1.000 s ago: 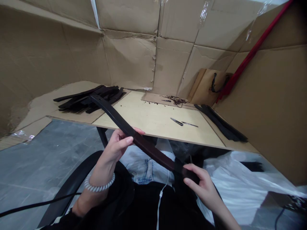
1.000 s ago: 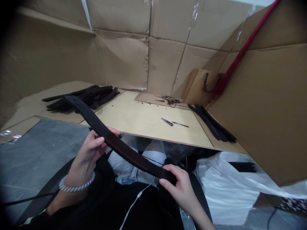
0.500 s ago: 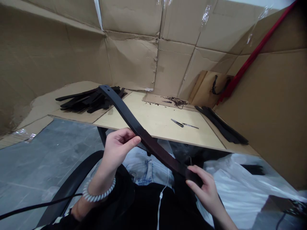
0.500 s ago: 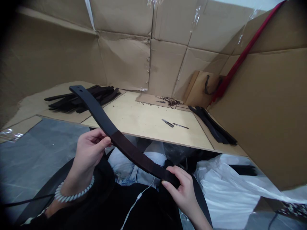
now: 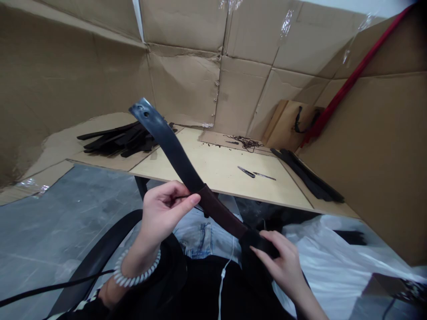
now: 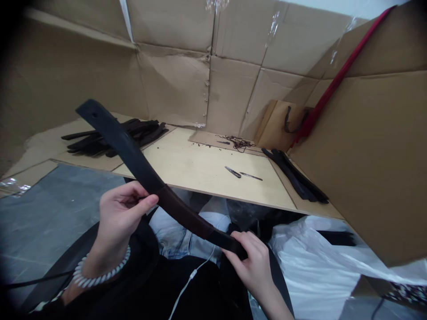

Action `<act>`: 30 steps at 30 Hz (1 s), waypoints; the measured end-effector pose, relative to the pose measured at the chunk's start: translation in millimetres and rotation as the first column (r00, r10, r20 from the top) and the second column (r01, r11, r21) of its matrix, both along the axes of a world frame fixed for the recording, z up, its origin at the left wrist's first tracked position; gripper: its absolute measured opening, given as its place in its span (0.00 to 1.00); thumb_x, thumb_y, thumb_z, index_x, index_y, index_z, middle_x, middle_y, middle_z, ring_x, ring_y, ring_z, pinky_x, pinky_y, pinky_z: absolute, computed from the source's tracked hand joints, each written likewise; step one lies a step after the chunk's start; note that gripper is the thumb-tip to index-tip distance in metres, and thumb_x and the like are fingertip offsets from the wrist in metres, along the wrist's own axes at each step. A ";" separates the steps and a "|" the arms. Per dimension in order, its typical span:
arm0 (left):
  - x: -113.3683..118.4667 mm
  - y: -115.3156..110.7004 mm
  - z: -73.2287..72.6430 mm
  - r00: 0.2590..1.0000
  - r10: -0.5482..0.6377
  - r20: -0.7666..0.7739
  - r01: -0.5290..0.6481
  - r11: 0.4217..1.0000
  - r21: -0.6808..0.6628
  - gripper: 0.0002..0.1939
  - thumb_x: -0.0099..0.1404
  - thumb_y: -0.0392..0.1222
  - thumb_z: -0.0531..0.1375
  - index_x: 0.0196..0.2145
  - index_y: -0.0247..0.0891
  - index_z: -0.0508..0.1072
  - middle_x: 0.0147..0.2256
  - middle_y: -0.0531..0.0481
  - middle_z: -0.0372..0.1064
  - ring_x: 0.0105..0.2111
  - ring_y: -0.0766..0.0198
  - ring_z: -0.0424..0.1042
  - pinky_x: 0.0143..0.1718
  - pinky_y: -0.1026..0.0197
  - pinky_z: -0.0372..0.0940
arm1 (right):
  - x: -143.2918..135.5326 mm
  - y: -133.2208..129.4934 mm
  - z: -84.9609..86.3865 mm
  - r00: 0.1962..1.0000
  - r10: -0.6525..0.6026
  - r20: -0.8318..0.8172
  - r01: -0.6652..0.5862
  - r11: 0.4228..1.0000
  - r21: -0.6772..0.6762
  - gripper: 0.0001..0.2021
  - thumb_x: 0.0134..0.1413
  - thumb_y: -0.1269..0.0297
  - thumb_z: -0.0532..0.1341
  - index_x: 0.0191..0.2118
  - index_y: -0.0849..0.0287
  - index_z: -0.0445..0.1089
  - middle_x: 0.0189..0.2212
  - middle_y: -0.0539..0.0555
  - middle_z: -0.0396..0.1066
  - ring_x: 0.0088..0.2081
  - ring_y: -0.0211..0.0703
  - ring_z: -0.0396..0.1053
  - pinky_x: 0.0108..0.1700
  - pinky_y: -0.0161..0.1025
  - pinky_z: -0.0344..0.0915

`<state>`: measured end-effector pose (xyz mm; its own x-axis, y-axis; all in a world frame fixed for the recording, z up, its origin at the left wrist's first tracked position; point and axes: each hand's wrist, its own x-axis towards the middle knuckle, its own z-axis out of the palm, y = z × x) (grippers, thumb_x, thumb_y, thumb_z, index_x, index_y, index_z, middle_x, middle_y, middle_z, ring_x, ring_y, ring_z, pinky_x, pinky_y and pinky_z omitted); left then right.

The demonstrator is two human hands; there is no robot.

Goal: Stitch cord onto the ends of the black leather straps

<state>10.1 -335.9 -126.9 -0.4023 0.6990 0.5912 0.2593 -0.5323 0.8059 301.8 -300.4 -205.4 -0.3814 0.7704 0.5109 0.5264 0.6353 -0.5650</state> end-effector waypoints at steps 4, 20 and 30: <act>-6.3 6.7 -4.4 0.995 -0.096 0.029 0.094 0.994 0.052 0.10 0.54 0.42 0.70 0.23 0.37 0.73 0.20 0.54 0.66 0.17 0.72 0.61 0.16 0.69 0.55 | 2.3 1.3 4.3 0.934 0.293 -0.205 -0.346 0.599 -0.722 0.23 0.53 0.41 0.62 0.34 0.61 0.70 0.21 0.51 0.67 0.22 0.38 0.64 0.25 0.34 0.61; -13.2 21.7 -17.0 0.969 -0.187 0.162 0.175 0.981 0.084 0.14 0.55 0.47 0.71 0.37 0.37 0.81 0.38 0.43 0.80 0.36 0.55 0.80 0.38 0.58 0.77 | 3.4 1.0 -8.4 0.983 0.028 -0.184 -0.064 0.980 -0.190 0.10 0.60 0.56 0.60 0.40 0.57 0.70 0.27 0.50 0.70 0.27 0.39 0.69 0.31 0.33 0.66; -10.5 23.8 -22.9 0.896 -0.438 0.078 0.428 0.896 0.119 0.14 0.65 0.40 0.63 0.48 0.39 0.78 0.49 0.41 0.76 0.43 0.57 0.78 0.41 0.61 0.75 | -23.8 7.3 38.4 0.877 0.403 -0.261 -0.476 0.659 -0.583 0.24 0.64 0.51 0.56 0.61 0.53 0.57 0.40 0.55 0.71 0.33 0.40 0.71 0.38 0.39 0.69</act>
